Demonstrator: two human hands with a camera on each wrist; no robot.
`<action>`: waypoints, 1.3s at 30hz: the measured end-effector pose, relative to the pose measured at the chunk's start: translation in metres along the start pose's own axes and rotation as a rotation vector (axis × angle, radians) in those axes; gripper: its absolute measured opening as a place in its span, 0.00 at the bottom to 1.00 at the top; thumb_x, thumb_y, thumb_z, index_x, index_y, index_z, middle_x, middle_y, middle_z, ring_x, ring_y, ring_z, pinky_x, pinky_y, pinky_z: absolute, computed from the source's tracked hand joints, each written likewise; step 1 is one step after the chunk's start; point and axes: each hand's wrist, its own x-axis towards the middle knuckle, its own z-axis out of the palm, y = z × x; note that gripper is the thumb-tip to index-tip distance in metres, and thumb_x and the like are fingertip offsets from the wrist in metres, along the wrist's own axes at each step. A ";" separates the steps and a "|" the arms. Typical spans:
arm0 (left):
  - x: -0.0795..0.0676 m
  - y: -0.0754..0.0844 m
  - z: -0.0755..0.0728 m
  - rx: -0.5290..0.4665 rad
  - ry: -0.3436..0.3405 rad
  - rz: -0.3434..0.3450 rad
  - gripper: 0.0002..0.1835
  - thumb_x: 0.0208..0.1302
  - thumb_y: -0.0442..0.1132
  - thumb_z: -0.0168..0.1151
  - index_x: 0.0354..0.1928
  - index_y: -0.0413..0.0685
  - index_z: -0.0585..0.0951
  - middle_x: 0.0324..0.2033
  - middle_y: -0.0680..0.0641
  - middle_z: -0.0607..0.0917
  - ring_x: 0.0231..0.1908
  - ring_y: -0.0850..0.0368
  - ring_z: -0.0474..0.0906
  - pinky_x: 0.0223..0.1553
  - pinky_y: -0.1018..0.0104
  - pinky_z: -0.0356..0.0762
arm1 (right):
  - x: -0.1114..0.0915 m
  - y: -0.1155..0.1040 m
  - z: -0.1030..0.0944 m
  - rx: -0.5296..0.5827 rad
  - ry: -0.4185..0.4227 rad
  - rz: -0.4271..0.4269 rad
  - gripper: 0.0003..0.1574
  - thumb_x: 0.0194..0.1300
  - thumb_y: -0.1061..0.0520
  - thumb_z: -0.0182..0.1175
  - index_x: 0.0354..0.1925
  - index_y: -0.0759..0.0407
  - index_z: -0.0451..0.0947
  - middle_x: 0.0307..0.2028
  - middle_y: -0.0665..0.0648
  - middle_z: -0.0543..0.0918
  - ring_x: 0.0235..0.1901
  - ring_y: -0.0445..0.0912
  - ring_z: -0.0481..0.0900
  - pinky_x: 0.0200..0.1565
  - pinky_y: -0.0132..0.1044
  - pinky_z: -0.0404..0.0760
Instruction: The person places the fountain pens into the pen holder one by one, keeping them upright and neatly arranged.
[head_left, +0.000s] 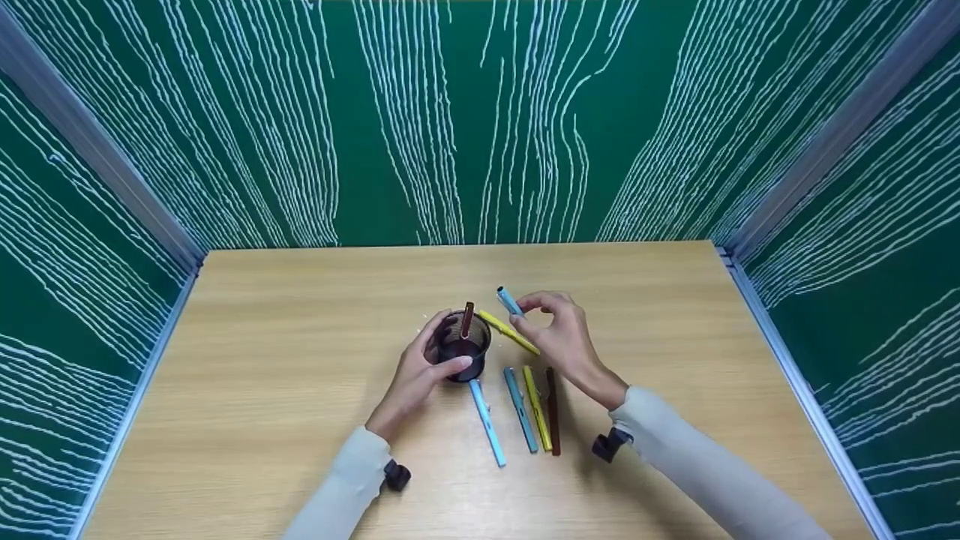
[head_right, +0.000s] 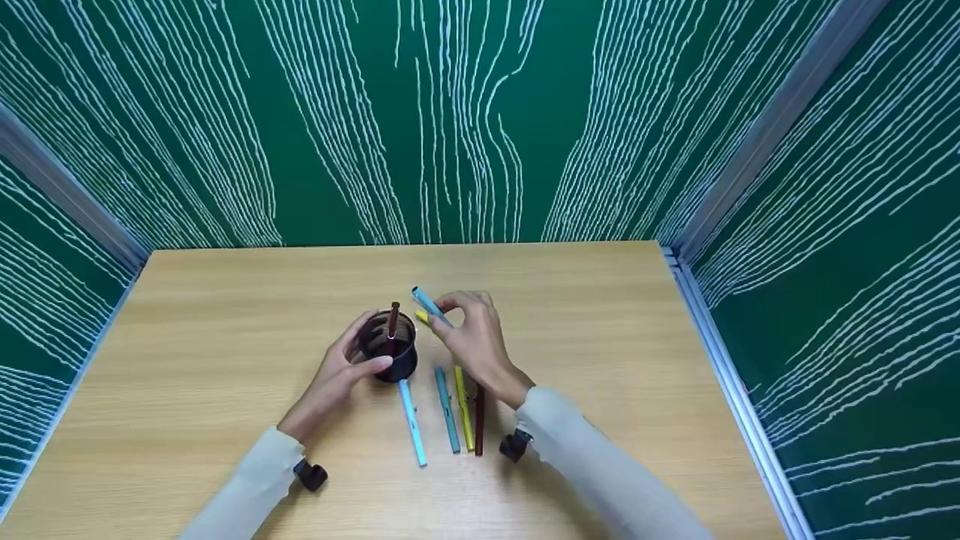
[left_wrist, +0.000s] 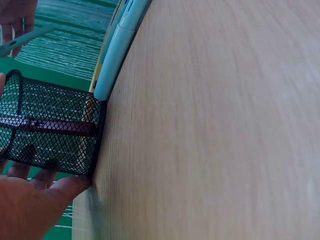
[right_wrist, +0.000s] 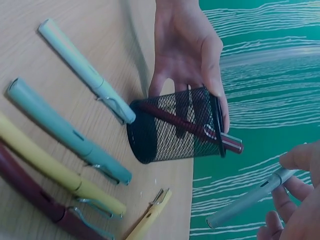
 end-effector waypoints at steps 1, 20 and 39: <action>0.000 0.000 0.000 -0.002 -0.001 -0.001 0.48 0.67 0.36 0.79 0.85 0.49 0.66 0.78 0.40 0.74 0.79 0.41 0.68 0.83 0.42 0.58 | 0.000 -0.002 0.001 0.001 -0.003 -0.004 0.09 0.70 0.59 0.76 0.48 0.59 0.91 0.48 0.56 0.90 0.56 0.54 0.79 0.66 0.58 0.76; 0.003 0.001 0.000 0.002 0.005 -0.007 0.49 0.66 0.35 0.79 0.85 0.44 0.65 0.78 0.38 0.74 0.79 0.40 0.67 0.83 0.44 0.57 | 0.004 -0.030 0.015 0.050 -0.015 -0.111 0.08 0.67 0.61 0.75 0.45 0.57 0.91 0.45 0.52 0.91 0.53 0.53 0.80 0.63 0.54 0.76; 0.001 0.003 -0.001 0.051 0.022 -0.026 0.49 0.65 0.38 0.81 0.85 0.50 0.67 0.78 0.42 0.75 0.80 0.43 0.67 0.83 0.45 0.56 | 0.007 -0.027 0.036 0.119 -0.018 -0.088 0.08 0.67 0.59 0.78 0.44 0.56 0.92 0.43 0.51 0.91 0.52 0.50 0.82 0.62 0.57 0.78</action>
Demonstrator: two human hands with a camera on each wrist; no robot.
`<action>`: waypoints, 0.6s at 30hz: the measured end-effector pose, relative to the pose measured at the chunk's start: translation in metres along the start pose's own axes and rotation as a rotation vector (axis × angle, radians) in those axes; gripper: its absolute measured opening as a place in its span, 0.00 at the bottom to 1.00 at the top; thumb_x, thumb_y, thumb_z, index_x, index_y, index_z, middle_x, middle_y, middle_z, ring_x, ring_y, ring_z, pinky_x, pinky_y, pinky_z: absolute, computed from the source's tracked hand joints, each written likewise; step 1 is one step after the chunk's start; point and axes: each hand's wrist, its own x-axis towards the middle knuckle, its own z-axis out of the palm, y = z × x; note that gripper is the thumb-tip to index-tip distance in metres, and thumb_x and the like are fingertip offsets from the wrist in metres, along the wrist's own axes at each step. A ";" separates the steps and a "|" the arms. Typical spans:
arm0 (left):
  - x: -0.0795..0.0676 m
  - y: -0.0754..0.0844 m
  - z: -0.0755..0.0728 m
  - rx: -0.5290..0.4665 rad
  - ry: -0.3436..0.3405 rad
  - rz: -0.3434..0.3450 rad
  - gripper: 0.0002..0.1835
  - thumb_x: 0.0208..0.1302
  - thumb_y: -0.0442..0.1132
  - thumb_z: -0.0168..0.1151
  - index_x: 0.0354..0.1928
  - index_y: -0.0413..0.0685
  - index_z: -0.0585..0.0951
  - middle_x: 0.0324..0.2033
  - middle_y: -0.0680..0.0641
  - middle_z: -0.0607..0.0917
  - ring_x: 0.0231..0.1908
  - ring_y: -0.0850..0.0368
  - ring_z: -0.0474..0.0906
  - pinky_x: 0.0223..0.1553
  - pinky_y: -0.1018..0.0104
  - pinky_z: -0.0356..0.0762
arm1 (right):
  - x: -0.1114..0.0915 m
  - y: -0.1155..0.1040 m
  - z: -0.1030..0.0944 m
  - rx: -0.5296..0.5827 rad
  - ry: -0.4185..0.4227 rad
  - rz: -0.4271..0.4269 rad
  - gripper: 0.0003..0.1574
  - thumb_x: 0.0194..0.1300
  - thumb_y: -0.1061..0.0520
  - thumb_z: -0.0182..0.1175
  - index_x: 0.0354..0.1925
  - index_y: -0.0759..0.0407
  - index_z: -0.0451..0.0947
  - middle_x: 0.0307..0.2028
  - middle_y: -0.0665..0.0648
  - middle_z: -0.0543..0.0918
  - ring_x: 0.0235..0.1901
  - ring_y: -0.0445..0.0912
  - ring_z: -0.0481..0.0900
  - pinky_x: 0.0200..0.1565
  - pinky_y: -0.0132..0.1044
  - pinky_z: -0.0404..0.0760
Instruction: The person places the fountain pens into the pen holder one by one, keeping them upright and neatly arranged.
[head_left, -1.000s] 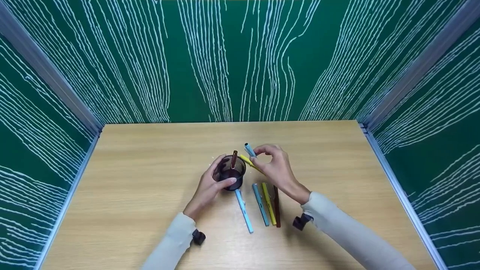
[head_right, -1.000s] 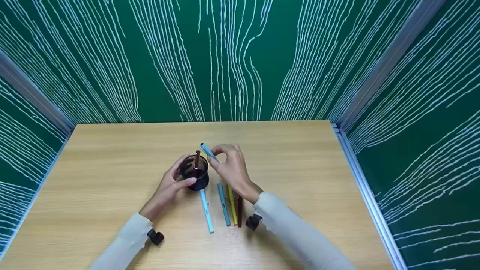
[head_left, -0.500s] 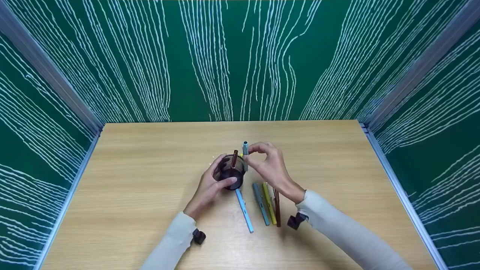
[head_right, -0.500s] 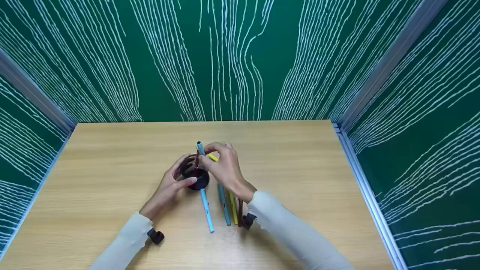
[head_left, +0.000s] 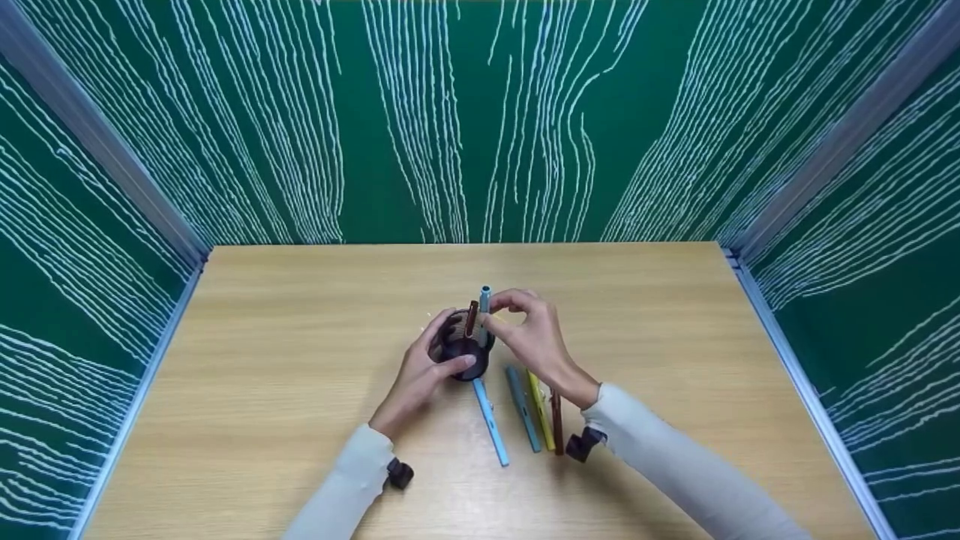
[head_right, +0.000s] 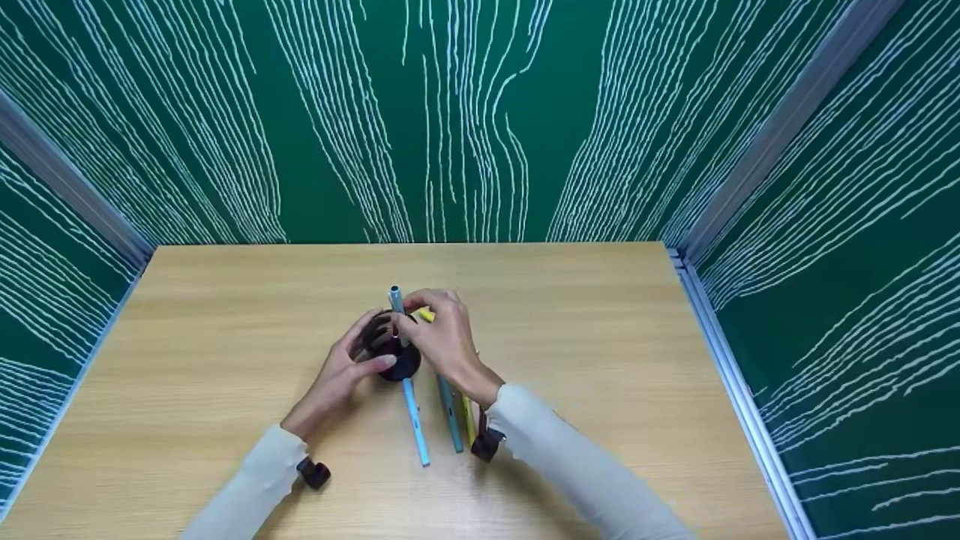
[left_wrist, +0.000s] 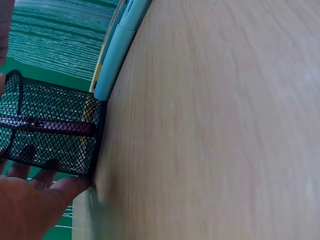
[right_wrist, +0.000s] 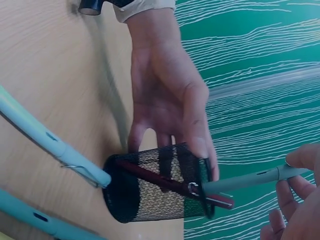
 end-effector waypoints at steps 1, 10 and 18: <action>0.000 0.000 0.000 -0.002 0.000 0.001 0.49 0.65 0.38 0.81 0.85 0.50 0.67 0.78 0.42 0.75 0.80 0.43 0.67 0.83 0.45 0.56 | -0.001 0.002 0.001 0.001 -0.002 0.007 0.07 0.67 0.59 0.78 0.44 0.56 0.92 0.43 0.51 0.91 0.52 0.50 0.82 0.62 0.56 0.78; 0.001 -0.002 0.000 -0.041 -0.019 0.036 0.48 0.66 0.36 0.79 0.85 0.46 0.65 0.78 0.40 0.75 0.79 0.42 0.69 0.82 0.44 0.60 | -0.008 0.023 0.010 -0.018 -0.026 0.050 0.04 0.66 0.60 0.76 0.40 0.56 0.91 0.41 0.52 0.91 0.50 0.55 0.83 0.61 0.62 0.80; -0.001 -0.001 0.001 -0.082 -0.026 0.038 0.49 0.65 0.34 0.79 0.85 0.47 0.65 0.78 0.39 0.74 0.79 0.42 0.69 0.82 0.44 0.60 | -0.012 0.036 0.015 -0.030 -0.031 0.069 0.04 0.66 0.60 0.76 0.40 0.55 0.91 0.40 0.50 0.90 0.50 0.52 0.82 0.61 0.61 0.82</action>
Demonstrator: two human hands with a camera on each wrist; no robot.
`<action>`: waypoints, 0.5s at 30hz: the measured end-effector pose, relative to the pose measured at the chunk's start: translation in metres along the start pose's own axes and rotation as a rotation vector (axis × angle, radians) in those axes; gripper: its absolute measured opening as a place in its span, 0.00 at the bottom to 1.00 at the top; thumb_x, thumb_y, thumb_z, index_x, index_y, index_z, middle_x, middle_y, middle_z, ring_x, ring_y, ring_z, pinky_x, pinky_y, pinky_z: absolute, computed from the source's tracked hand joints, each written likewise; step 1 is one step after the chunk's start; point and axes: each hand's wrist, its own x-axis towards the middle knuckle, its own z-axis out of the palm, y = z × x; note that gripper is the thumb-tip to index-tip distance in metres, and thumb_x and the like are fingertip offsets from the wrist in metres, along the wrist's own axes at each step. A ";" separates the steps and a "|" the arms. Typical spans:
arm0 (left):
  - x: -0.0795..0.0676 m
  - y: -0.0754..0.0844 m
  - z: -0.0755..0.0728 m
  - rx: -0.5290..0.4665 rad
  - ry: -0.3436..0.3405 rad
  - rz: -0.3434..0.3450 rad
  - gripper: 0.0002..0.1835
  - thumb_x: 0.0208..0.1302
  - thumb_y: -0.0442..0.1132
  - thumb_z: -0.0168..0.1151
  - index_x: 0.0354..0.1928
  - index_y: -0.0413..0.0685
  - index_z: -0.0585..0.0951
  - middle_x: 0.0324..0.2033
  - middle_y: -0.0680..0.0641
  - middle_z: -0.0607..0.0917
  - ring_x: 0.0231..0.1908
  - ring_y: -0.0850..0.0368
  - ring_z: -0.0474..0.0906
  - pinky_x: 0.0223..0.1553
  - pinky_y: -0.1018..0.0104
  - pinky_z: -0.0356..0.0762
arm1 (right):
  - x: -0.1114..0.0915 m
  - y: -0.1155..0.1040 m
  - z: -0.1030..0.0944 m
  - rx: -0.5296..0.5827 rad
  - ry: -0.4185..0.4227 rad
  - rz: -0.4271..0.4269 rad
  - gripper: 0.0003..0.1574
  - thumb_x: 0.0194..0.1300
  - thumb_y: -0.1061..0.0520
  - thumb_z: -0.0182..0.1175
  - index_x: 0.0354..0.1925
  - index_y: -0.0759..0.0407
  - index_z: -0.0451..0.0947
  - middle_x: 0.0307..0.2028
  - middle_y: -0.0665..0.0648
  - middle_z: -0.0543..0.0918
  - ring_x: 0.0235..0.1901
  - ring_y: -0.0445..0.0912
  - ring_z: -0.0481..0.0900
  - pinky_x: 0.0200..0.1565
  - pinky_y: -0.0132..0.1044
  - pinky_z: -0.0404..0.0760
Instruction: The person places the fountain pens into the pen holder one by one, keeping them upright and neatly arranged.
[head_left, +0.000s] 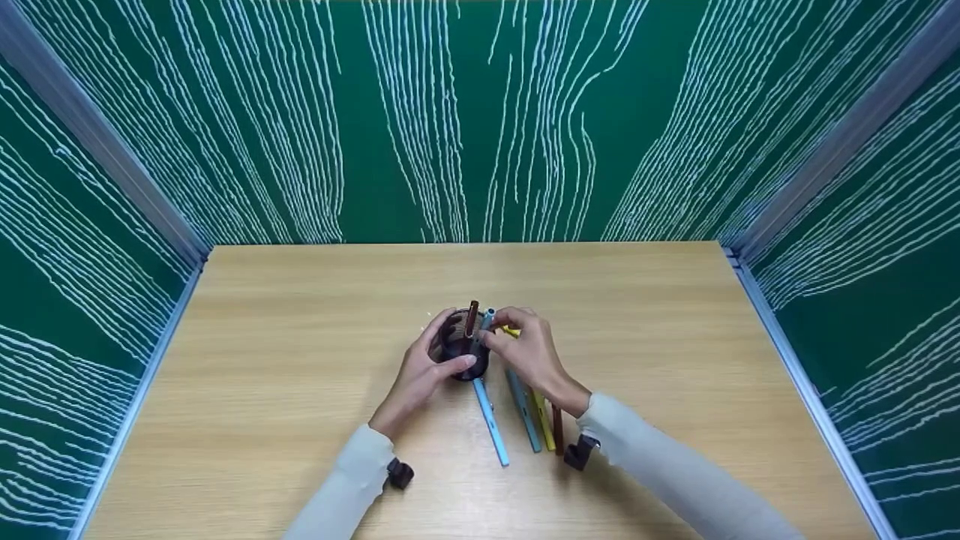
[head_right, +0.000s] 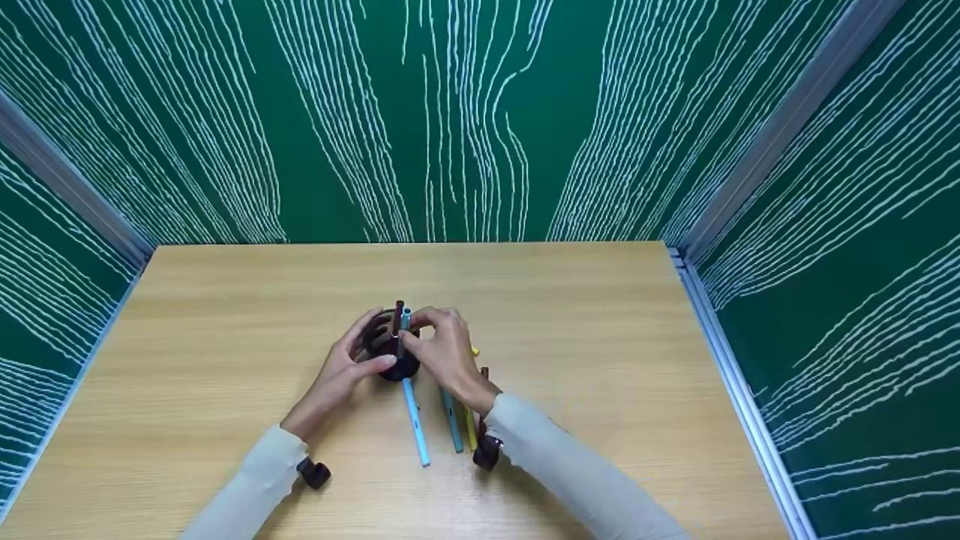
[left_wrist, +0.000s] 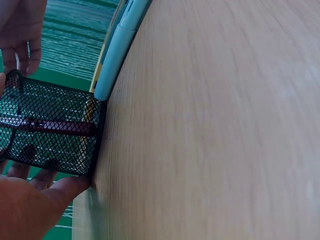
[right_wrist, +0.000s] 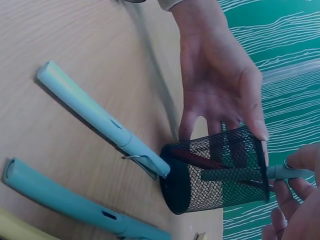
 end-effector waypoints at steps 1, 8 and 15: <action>0.000 0.000 0.000 -0.004 -0.002 0.004 0.49 0.65 0.33 0.78 0.85 0.46 0.65 0.78 0.39 0.74 0.79 0.41 0.68 0.82 0.44 0.60 | -0.001 0.001 0.001 -0.001 0.000 0.003 0.04 0.66 0.60 0.76 0.40 0.54 0.91 0.40 0.50 0.90 0.50 0.52 0.82 0.61 0.61 0.81; 0.001 -0.002 0.000 -0.015 -0.005 0.008 0.49 0.66 0.32 0.78 0.85 0.43 0.64 0.79 0.38 0.74 0.79 0.40 0.68 0.82 0.44 0.59 | -0.003 0.003 0.003 0.007 0.005 0.024 0.08 0.65 0.62 0.77 0.43 0.58 0.91 0.42 0.53 0.90 0.51 0.52 0.82 0.61 0.58 0.83; 0.001 -0.003 -0.001 0.011 0.001 -0.004 0.48 0.67 0.36 0.79 0.85 0.46 0.65 0.79 0.40 0.74 0.79 0.41 0.68 0.83 0.45 0.59 | -0.003 0.002 -0.004 0.023 0.026 0.043 0.12 0.66 0.60 0.76 0.48 0.60 0.90 0.47 0.57 0.89 0.53 0.58 0.83 0.63 0.64 0.80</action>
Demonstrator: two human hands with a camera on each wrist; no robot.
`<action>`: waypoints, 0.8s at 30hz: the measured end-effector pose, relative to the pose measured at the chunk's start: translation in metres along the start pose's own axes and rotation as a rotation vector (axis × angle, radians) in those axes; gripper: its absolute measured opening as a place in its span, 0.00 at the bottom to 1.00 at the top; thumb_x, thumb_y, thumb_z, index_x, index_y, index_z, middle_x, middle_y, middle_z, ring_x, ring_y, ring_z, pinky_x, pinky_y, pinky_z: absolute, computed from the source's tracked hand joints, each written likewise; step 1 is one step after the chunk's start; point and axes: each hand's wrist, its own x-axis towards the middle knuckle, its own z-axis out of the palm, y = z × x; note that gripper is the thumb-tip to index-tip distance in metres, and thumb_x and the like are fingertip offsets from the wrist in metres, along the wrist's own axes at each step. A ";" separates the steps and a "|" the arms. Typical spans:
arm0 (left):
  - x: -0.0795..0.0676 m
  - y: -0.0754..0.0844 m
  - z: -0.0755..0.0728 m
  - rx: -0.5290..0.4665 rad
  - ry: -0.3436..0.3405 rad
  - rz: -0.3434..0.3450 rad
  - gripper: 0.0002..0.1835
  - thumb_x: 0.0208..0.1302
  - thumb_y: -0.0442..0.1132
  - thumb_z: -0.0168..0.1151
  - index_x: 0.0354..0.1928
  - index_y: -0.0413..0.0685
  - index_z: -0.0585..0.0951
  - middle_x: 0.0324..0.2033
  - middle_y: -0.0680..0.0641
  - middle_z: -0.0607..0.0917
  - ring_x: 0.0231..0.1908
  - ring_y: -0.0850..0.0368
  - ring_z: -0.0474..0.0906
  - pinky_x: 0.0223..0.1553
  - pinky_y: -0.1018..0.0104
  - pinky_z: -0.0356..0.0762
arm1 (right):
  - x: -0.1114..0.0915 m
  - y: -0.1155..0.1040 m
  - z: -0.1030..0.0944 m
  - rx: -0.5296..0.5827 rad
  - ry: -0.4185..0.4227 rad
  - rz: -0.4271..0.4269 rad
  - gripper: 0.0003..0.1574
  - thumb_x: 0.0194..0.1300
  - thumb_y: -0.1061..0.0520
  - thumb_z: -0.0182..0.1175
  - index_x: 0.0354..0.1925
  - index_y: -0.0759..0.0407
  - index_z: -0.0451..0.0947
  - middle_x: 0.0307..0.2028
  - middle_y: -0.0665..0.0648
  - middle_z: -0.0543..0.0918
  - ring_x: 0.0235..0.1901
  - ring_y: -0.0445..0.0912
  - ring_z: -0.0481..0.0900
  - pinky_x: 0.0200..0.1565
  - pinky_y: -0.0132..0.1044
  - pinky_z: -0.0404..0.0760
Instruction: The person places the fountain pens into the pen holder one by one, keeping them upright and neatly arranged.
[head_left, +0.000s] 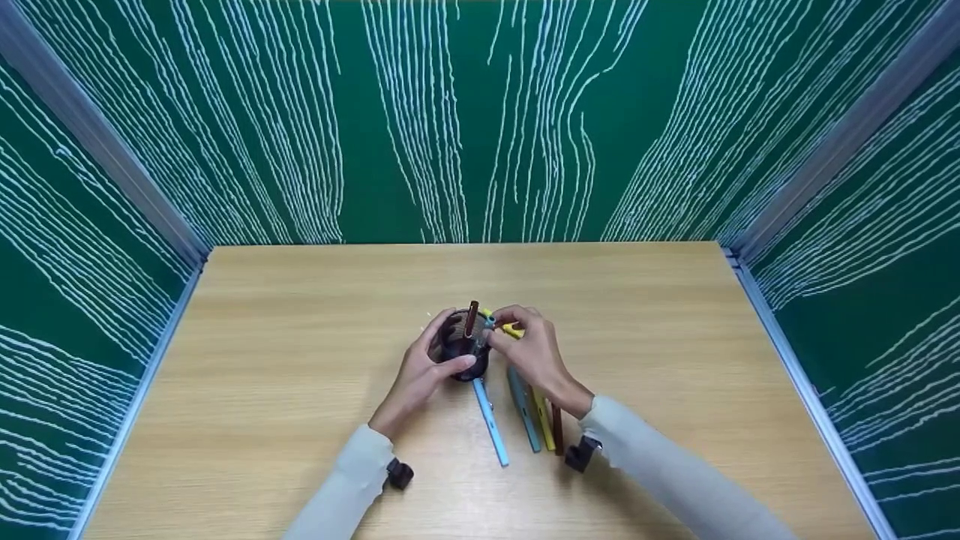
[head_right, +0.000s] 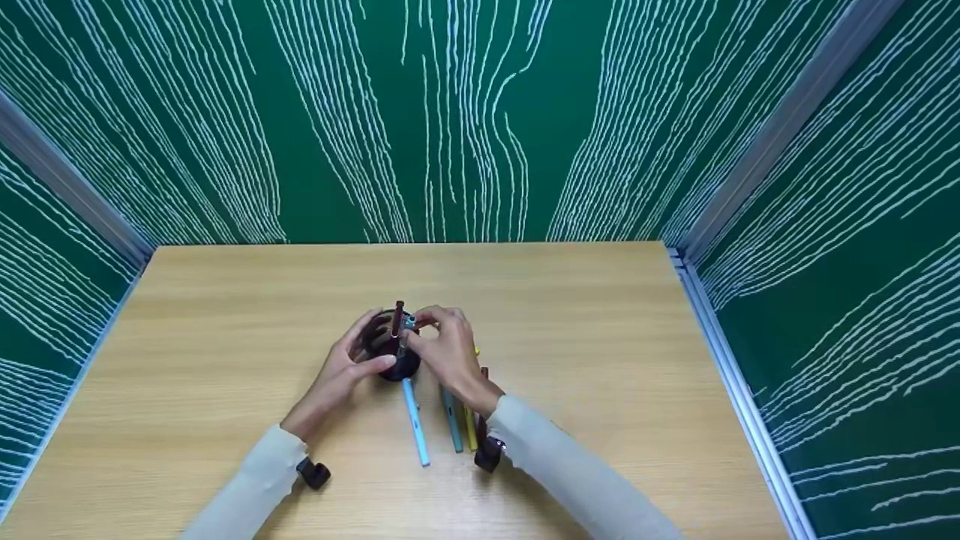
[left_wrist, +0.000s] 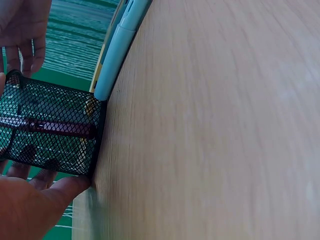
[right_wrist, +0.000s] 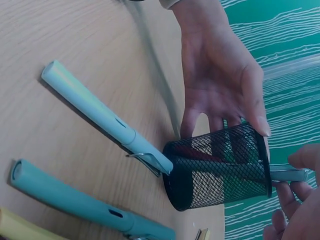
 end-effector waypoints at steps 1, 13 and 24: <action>0.000 0.000 0.000 0.009 0.001 -0.002 0.48 0.67 0.36 0.79 0.85 0.47 0.65 0.79 0.40 0.74 0.79 0.42 0.68 0.83 0.45 0.59 | 0.000 0.000 -0.002 0.001 0.000 0.001 0.13 0.67 0.60 0.76 0.49 0.61 0.90 0.47 0.57 0.89 0.54 0.60 0.83 0.63 0.64 0.79; -0.002 0.002 0.000 -0.003 -0.009 -0.015 0.48 0.67 0.37 0.79 0.85 0.49 0.65 0.79 0.41 0.73 0.80 0.42 0.67 0.83 0.43 0.58 | -0.006 0.008 -0.027 -0.025 0.035 0.052 0.12 0.69 0.57 0.77 0.49 0.58 0.90 0.46 0.54 0.91 0.54 0.52 0.82 0.63 0.63 0.76; -0.003 0.002 0.000 0.012 -0.008 -0.024 0.49 0.67 0.37 0.79 0.86 0.51 0.64 0.80 0.43 0.73 0.79 0.43 0.69 0.82 0.43 0.62 | -0.017 0.024 -0.054 -0.039 0.061 0.061 0.10 0.67 0.61 0.77 0.47 0.60 0.90 0.45 0.56 0.92 0.53 0.53 0.82 0.62 0.58 0.77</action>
